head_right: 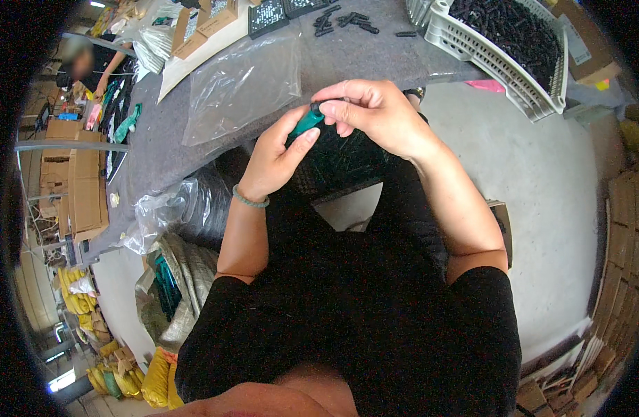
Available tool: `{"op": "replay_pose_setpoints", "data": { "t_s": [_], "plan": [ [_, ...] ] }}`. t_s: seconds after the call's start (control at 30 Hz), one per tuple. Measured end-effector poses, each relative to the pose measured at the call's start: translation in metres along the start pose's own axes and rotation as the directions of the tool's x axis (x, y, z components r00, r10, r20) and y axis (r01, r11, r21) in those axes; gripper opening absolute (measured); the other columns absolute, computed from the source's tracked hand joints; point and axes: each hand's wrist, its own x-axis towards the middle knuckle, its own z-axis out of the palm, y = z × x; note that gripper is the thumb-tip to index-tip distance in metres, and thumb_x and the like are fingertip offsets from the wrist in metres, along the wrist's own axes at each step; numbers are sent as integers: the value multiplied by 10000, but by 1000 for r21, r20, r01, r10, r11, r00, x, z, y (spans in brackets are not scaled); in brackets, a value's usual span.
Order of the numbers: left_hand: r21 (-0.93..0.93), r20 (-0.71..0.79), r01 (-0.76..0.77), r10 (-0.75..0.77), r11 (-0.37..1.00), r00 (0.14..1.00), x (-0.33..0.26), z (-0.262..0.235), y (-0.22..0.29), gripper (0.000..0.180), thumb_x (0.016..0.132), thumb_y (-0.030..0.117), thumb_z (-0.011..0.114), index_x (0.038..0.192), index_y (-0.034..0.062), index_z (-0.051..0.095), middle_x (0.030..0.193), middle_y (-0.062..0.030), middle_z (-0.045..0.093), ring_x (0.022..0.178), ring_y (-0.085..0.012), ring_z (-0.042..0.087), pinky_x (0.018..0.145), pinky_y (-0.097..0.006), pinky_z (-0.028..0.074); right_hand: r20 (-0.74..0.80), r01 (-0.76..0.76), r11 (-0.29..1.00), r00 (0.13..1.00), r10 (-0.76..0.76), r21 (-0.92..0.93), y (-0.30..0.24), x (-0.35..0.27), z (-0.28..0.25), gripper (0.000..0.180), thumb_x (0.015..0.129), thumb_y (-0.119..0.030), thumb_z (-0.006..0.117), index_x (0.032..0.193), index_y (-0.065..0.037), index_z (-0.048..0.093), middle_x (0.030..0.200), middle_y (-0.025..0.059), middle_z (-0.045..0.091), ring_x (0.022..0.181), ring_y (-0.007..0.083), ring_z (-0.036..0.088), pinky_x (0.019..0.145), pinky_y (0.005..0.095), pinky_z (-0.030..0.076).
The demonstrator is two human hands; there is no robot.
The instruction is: Assembling small black plastic components onto larger green plastic handles in a workshop.
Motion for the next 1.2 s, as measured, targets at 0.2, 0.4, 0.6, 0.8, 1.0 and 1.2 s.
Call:
{"op": "replay_pose_setpoints", "data": {
  "t_s": [0.2,0.4,0.6,0.8,1.0,1.2],
  "plan": [
    [34,-4,-5,5,999,1000,-4,-4,5,300,847,220,615,1079,43,543,888,-144,607,780,-279,612,685,-334,470,104,-34,984,993,52,-173,-10,-13,-1,238,886,-145,598,1077,-5,627,828,14,641,692,67,551,636,214,476],
    [104,48,-5,0,995,999,-1,-10,23,308,818,278,625,1007,41,571,841,-118,602,709,-252,593,638,-337,463,90,2,982,996,15,-191,-14,-14,4,233,887,-142,595,1056,16,624,815,28,642,705,76,562,653,225,481],
    [329,8,-215,225,920,974,4,-8,15,231,791,291,617,835,65,603,753,-86,571,681,-284,534,624,-386,404,167,208,839,976,-142,-503,-9,-12,5,244,870,-171,616,1044,0,624,828,72,650,719,124,594,643,259,482],
    [328,-77,-164,199,930,977,2,-1,11,177,677,225,624,684,59,565,647,-78,536,642,-284,510,588,-397,371,170,322,616,941,-293,-719,-11,-21,19,199,823,-161,601,954,-11,614,857,162,633,803,348,606,701,407,489],
    [319,-161,-112,170,941,972,0,8,7,164,642,193,609,639,53,525,590,-91,511,602,-291,502,558,-400,369,203,343,425,918,-341,-837,-4,-23,23,200,838,-199,574,964,-45,584,810,135,613,757,337,604,657,419,487],
    [334,-111,-47,88,942,990,-1,8,12,182,658,208,610,680,52,519,627,-105,520,639,-309,512,580,-426,385,193,341,418,914,-358,-842,-2,-24,23,200,856,-241,554,848,-42,560,752,145,591,707,342,592,626,424,483]
  ]
}}
